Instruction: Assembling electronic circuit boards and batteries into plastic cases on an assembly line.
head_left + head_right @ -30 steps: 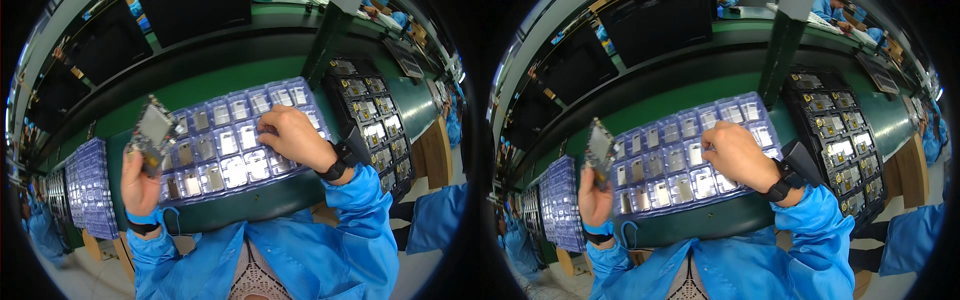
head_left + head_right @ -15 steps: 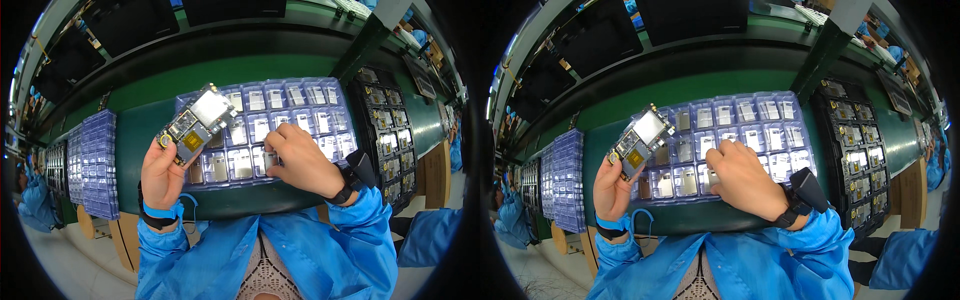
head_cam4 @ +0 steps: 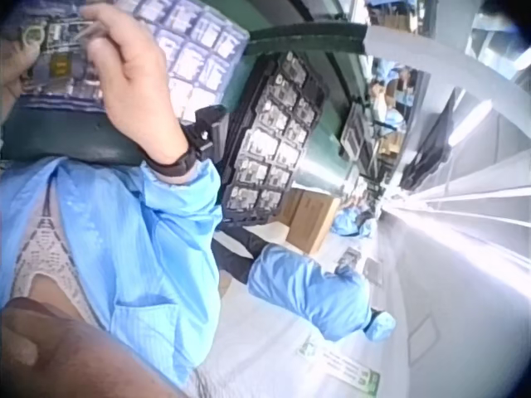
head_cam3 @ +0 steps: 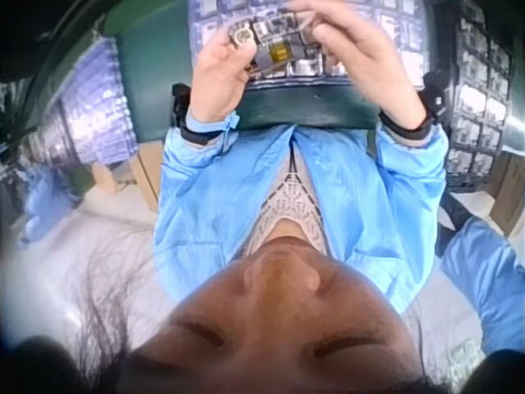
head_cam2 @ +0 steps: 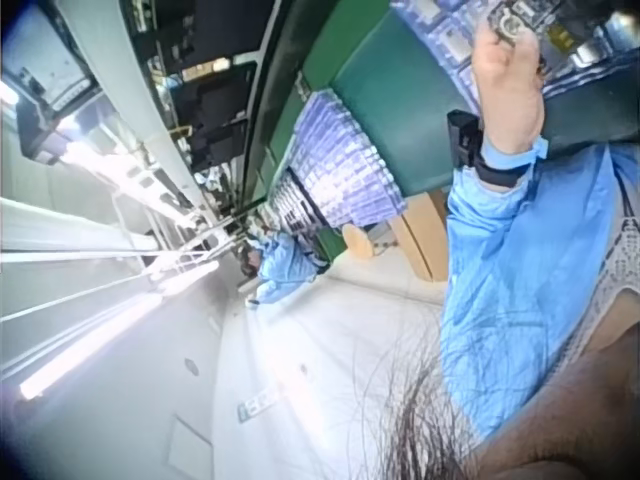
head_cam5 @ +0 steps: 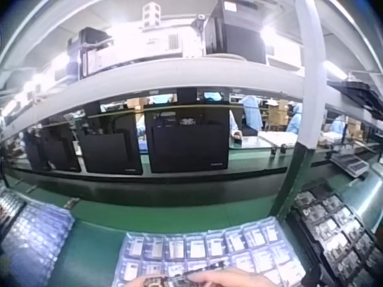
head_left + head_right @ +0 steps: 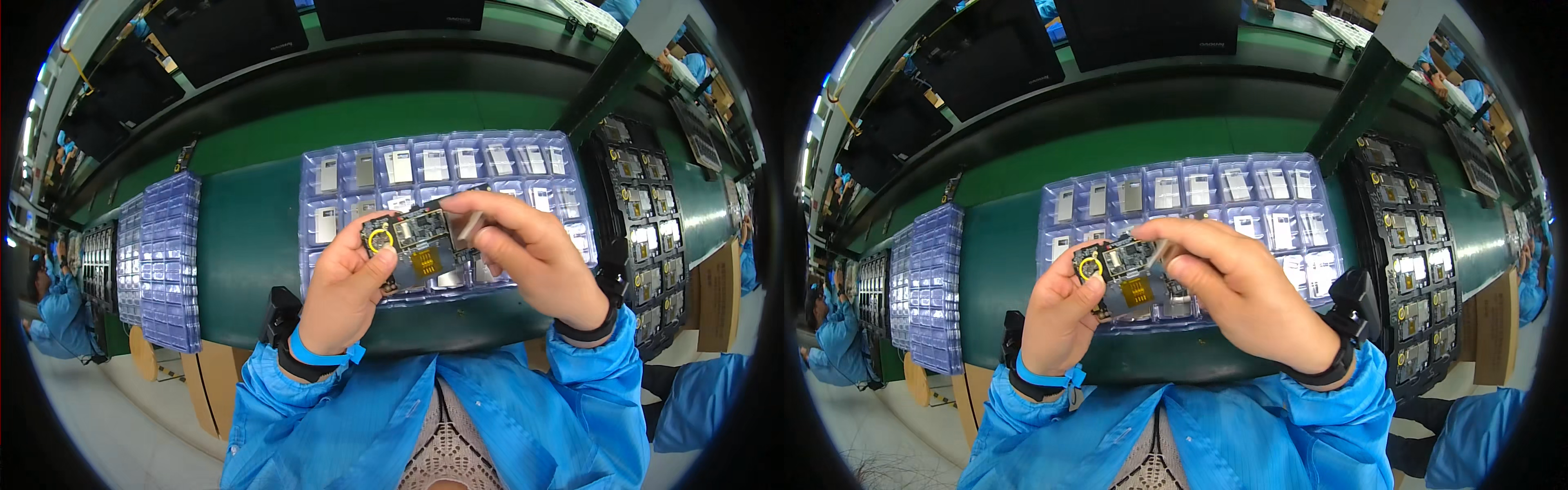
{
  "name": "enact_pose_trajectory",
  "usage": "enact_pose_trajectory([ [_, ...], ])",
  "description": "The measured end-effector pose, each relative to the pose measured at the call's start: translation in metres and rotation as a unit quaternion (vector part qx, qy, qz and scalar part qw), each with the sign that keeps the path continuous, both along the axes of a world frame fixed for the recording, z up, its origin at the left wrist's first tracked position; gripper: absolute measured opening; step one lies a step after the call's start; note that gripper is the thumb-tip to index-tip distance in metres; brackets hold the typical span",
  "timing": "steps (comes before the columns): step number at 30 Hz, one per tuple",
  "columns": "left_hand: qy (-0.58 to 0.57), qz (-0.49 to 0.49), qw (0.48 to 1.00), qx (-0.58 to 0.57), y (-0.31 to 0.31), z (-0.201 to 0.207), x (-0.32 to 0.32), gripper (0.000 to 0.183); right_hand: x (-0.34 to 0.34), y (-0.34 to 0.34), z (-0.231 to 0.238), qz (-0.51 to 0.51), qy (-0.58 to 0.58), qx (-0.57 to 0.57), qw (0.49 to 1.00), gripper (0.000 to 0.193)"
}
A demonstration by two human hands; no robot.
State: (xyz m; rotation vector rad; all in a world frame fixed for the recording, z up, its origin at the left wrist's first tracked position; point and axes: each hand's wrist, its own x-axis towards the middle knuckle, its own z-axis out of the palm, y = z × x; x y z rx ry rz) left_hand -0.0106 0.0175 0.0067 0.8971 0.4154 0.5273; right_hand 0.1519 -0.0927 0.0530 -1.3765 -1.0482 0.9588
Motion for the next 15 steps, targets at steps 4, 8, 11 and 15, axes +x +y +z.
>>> enact_pose_trajectory([
  [4,0.007,-0.018,0.999,0.034,-0.008,-0.001,0.005,0.034,-0.001,0.002,-0.018,-0.039,-0.043,0.001,0.998,0.012],
  [8,0.026,-0.025,0.998,0.044,-0.010,-0.001,0.005,0.034,-0.005,0.006,-0.012,-0.065,-0.052,-0.004,0.997,0.007],
  [11,0.031,-0.019,0.998,0.048,-0.013,-0.001,0.006,0.033,-0.008,0.008,-0.015,-0.082,-0.006,-0.040,0.996,0.009],
  [15,0.035,-0.009,0.998,0.046,-0.015,-0.001,0.007,0.033,-0.013,0.011,-0.020,-0.126,0.037,-0.021,0.991,0.011],
])
